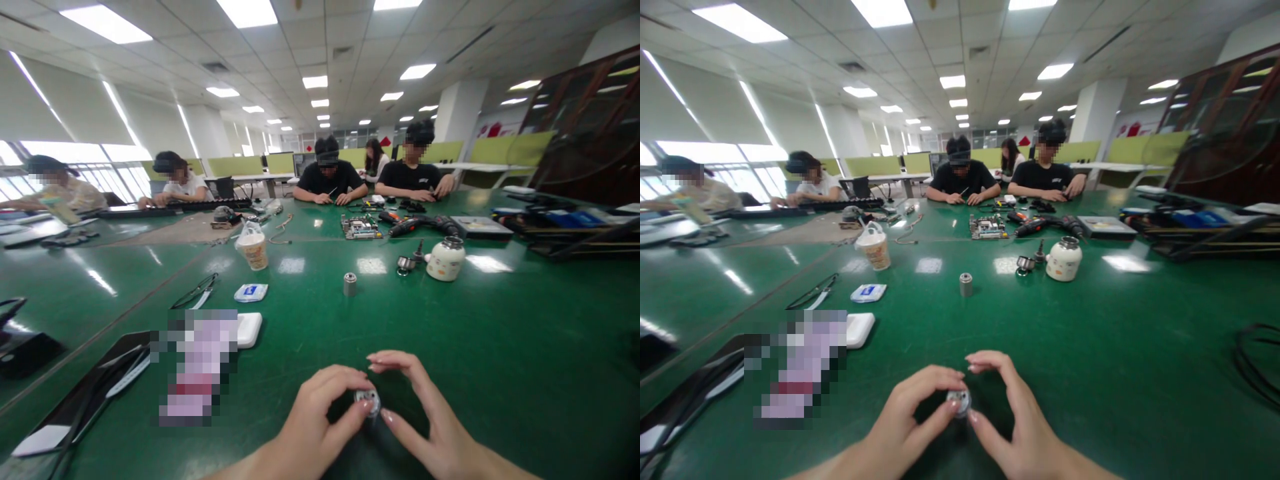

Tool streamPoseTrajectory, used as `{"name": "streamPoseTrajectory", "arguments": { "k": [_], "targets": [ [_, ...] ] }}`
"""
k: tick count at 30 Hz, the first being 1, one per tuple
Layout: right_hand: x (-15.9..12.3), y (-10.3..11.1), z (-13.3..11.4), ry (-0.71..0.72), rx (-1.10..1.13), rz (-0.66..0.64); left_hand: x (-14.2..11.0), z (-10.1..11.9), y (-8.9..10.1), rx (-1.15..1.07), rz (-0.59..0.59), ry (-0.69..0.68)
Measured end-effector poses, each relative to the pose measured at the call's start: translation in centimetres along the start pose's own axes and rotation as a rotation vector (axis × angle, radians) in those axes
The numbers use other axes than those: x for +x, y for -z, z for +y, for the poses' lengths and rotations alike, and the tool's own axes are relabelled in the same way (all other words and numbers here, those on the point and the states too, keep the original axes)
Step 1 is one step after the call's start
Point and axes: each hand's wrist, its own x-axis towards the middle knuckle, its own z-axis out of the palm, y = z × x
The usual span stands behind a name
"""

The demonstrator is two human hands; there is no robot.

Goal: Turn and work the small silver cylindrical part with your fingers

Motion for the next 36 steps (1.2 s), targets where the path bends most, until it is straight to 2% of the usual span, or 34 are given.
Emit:
{"name": "streamPoseTrajectory", "arguments": {
  "k": [2,5,8,14,16,19,21,24,27,28,31,33,36],
  "targets": [
    [-0.1,0.2,-0.1,0.093,-0.021,-0.013,-0.3,-0.5,-0.2,-0.003,-0.024,0.015],
    [0.2,0.5,-0.7,0.232,-0.031,-0.111,-0.7,-1.2,-0.4,0.043,-0.038,0.031],
    [0.5,0.6,-1.2,0.256,-0.043,-0.104,-0.9,-1.5,-0.5,0.075,-0.043,0.044],
    [1.1,0.5,-1.1,0.191,-0.002,0.059,-0.7,-1.0,-0.2,0.076,-0.072,0.069],
    [1.5,0.3,-1.1,0.095,0.025,0.101,-0.6,-0.9,-0.2,0.086,-0.07,0.076],
    [2.2,-0.2,-1.7,-0.094,0.056,0.078,-0.5,-0.8,-0.2,0.085,-0.065,0.085],
    [2.6,-0.1,-2.2,-0.16,0.065,0.067,-0.5,-0.7,-0.2,0.075,-0.068,0.089],
    [3.3,1.1,-2.5,-0.143,0.108,0.134,-0.5,-0.5,-0.1,0.078,-0.063,0.101],
    [4.3,3.6,-1.7,-0.149,0.118,0.233,-0.5,-0.4,0.0,0.089,-0.068,0.114],
    [4.6,4.5,-1.1,-0.171,0.092,0.204,-0.5,-0.4,0.0,0.091,-0.071,0.115],
    [5.2,6.5,1.5,-0.251,0.053,-0.075,-0.5,-0.4,0.0,0.093,-0.075,0.115],
    [5.3,7.2,3.5,-0.285,0.044,-0.198,-0.5,-0.4,0.0,0.092,-0.08,0.116],
    [4.9,7.2,5.4,-0.3,0.051,-0.258,-0.5,-0.4,0.0,0.084,-0.088,0.116]
  ]
}}
